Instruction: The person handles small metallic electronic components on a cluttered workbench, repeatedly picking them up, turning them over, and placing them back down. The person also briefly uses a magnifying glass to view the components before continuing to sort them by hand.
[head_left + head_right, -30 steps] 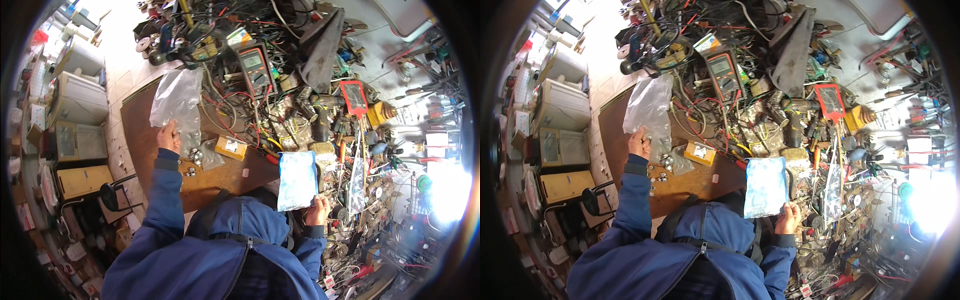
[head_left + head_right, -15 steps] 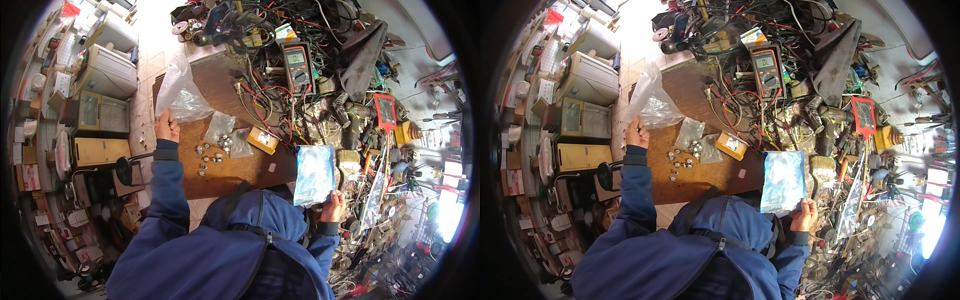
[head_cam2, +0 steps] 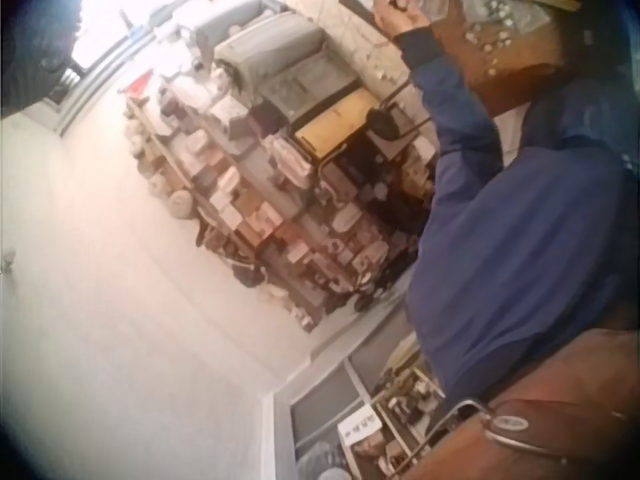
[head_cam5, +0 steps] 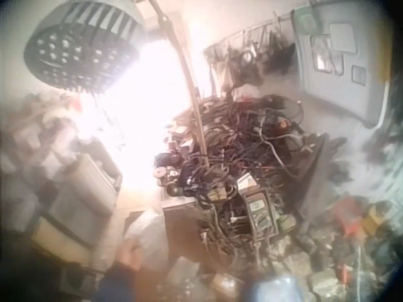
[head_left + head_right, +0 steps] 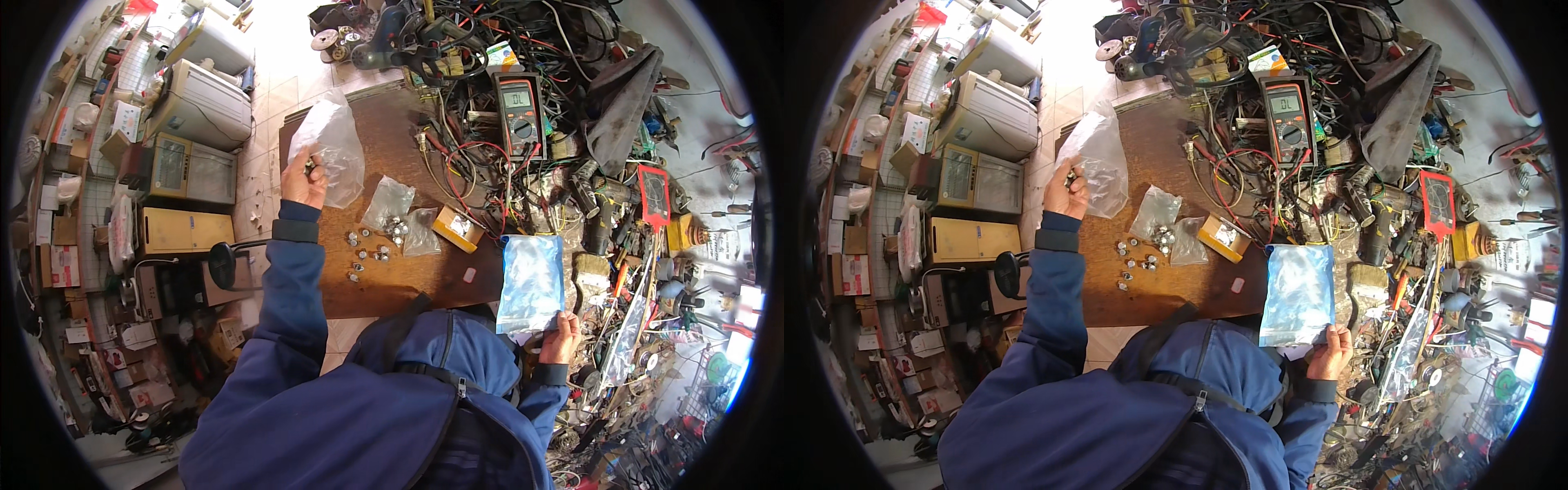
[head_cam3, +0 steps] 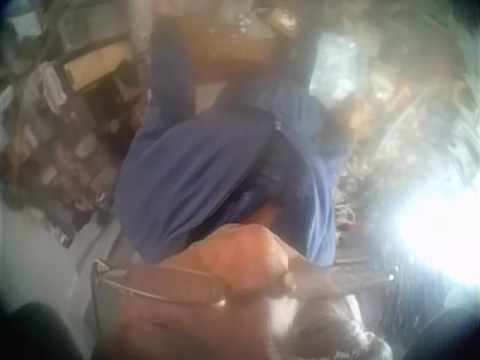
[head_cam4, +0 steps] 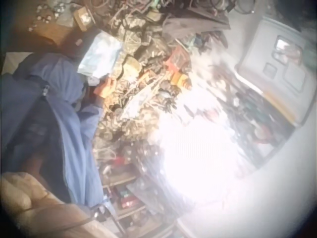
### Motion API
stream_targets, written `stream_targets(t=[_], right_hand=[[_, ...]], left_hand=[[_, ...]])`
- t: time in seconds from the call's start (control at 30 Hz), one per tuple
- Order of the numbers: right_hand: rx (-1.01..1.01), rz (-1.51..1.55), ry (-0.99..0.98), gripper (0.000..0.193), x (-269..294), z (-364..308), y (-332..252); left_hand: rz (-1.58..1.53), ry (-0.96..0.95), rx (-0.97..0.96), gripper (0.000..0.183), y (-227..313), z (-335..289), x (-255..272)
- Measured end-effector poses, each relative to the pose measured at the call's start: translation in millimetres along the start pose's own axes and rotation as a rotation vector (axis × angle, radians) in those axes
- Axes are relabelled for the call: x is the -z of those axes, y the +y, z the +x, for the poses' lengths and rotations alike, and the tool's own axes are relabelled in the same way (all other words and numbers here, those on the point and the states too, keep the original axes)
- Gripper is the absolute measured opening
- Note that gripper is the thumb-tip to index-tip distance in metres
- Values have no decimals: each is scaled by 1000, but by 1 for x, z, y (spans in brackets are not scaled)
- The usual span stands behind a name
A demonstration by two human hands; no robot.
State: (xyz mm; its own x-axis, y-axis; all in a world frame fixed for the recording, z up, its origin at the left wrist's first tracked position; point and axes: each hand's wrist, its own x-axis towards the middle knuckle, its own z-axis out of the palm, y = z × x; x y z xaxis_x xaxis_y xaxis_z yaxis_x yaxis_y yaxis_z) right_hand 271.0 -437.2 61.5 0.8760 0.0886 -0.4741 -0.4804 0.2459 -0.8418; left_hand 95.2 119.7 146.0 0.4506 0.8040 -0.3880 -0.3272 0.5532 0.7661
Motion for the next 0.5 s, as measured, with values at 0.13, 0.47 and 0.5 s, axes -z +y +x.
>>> stream_targets(t=[0.13,0.47,0.5], right_hand=[[-4,4,-18,12,4,7,5],[-15,41,-80,10,3,14,6],[-23,42,-85,10,4,15,7]], left_hand=[[-43,-39,60,19,-8,1,-19],[-366,-63,278,17,62,32,-30],[-397,-73,288,18,68,32,-31]])
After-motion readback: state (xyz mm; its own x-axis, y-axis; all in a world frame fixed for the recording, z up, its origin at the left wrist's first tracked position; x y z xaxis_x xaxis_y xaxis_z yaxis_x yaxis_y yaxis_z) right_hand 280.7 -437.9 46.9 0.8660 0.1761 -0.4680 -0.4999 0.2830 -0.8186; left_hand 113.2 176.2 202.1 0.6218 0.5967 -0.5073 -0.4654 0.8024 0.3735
